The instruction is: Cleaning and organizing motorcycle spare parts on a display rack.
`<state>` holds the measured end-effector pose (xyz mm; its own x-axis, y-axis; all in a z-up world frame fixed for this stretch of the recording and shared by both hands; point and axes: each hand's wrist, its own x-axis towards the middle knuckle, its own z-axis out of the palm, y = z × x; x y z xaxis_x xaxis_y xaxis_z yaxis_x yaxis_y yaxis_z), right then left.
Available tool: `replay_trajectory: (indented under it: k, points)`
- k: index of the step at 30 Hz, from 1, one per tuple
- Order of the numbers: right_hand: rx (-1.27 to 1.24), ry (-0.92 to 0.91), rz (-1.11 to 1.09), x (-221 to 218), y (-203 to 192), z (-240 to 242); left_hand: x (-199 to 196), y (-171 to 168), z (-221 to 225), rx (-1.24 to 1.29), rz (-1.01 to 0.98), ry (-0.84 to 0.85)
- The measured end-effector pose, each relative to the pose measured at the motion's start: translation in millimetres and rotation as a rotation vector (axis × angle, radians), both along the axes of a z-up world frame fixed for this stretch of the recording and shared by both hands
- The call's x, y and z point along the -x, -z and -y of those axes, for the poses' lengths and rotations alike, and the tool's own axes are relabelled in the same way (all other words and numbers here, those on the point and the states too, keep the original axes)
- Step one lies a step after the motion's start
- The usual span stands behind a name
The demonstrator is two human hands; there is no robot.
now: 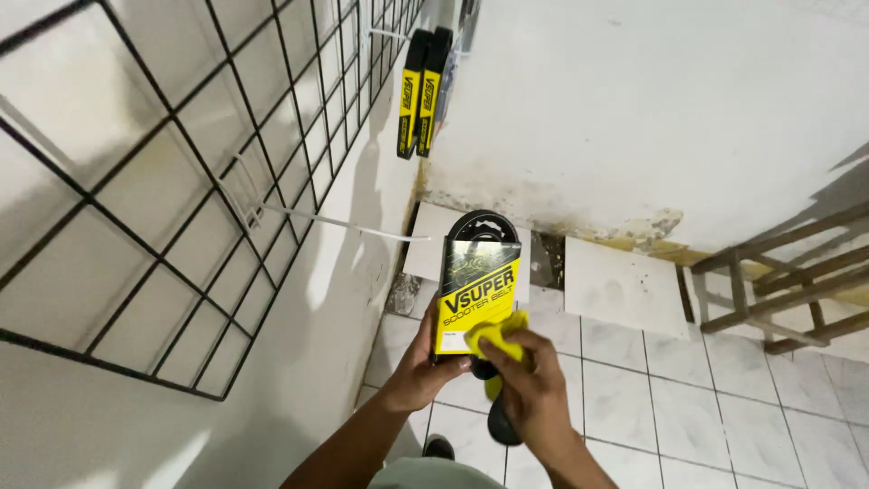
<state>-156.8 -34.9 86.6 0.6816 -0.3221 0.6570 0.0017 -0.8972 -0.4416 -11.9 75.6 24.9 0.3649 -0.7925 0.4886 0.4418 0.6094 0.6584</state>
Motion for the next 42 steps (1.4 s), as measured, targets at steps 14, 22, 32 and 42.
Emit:
replay_trajectory:
  k: [14,22,32,42]
  points:
    - [0.018,0.057,-0.039,-20,16,-1,-24,-10,8,-0.071,-0.062,0.019]
    - [0.108,0.197,0.038,-46,-48,32,-20,-6,11,-0.098,0.109,0.1]
    - [0.275,0.108,-0.077,-51,-42,23,-43,-12,15,-0.16,0.138,-0.035]
    - [0.337,0.055,-0.107,-52,-43,4,-47,-9,19,-0.093,0.117,-0.096]
